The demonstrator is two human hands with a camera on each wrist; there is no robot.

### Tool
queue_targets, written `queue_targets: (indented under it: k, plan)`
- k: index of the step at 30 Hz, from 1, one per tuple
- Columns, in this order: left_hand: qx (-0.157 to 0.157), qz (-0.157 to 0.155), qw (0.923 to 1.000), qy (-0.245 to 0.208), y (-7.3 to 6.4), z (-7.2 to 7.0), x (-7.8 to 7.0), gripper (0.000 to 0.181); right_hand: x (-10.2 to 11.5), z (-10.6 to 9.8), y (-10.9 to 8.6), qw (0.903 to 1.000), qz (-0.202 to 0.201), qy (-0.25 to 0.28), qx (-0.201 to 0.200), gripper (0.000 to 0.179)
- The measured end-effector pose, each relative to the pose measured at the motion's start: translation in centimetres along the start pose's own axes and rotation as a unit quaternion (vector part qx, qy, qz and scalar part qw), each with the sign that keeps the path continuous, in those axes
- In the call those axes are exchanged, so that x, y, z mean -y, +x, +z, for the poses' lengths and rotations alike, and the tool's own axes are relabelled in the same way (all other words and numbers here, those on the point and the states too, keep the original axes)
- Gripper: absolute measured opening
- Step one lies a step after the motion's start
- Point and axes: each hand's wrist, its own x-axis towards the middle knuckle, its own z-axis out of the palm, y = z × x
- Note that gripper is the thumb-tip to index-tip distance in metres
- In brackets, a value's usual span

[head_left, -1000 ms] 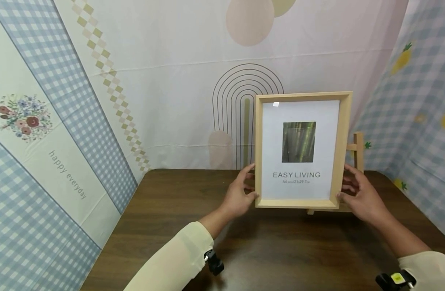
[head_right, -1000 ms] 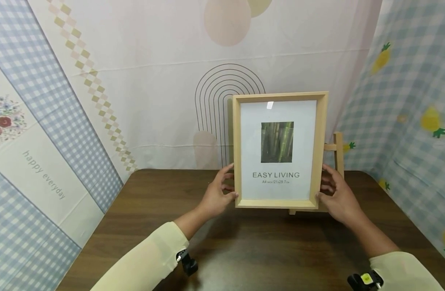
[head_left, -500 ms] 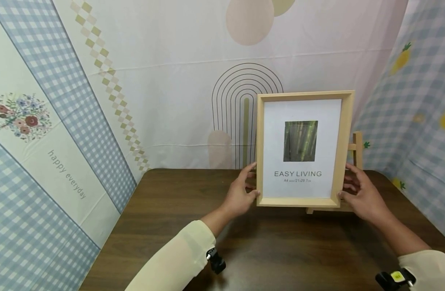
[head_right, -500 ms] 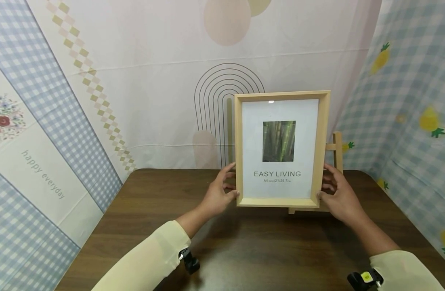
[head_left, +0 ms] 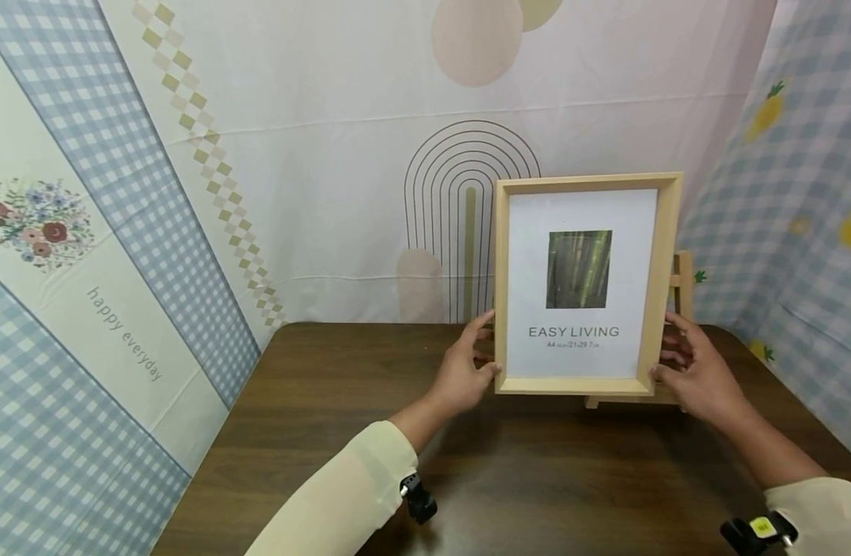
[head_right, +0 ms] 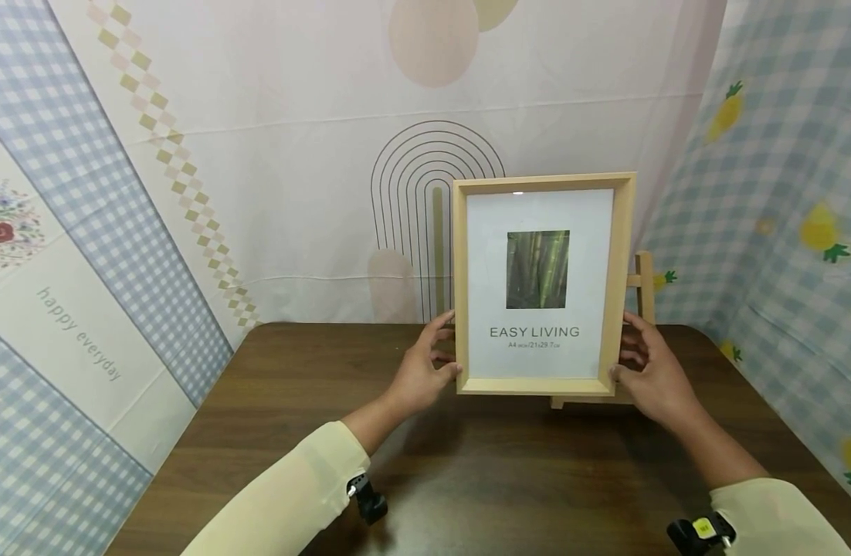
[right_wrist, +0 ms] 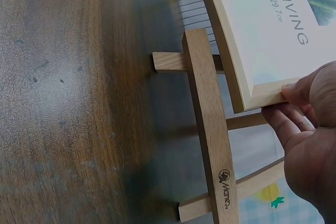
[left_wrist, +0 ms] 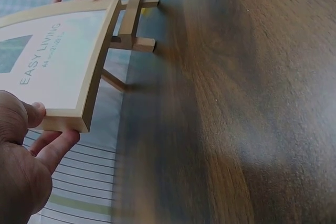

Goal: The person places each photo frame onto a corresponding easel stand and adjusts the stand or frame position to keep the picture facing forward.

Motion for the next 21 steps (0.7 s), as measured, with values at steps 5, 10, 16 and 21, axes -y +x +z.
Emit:
queue_targets:
  k: [5,10,16,21]
  plan:
    - [-0.004,0.001,0.9999,0.009,0.5,0.3,-0.2,0.090,-0.4,-0.4,0.5,1.0000,0.002,0.000,0.006,0.089]
    - [-0.006,0.005,0.9998,0.019,0.9,0.5,-0.1,0.090,-0.8,-0.5,1.0,1.0000,0.000,0.000,0.007,0.089]
    - [-0.003,0.016,0.9996,0.024,1.2,0.8,-0.1,0.089,-1.4,-0.8,1.4,0.9999,-0.010,0.003,0.008,0.087]
    - [-0.008,0.012,0.9996,0.024,1.7,1.2,-0.2,0.089,-2.0,-1.0,1.8,0.9999,-0.011,0.011,0.008,0.086]
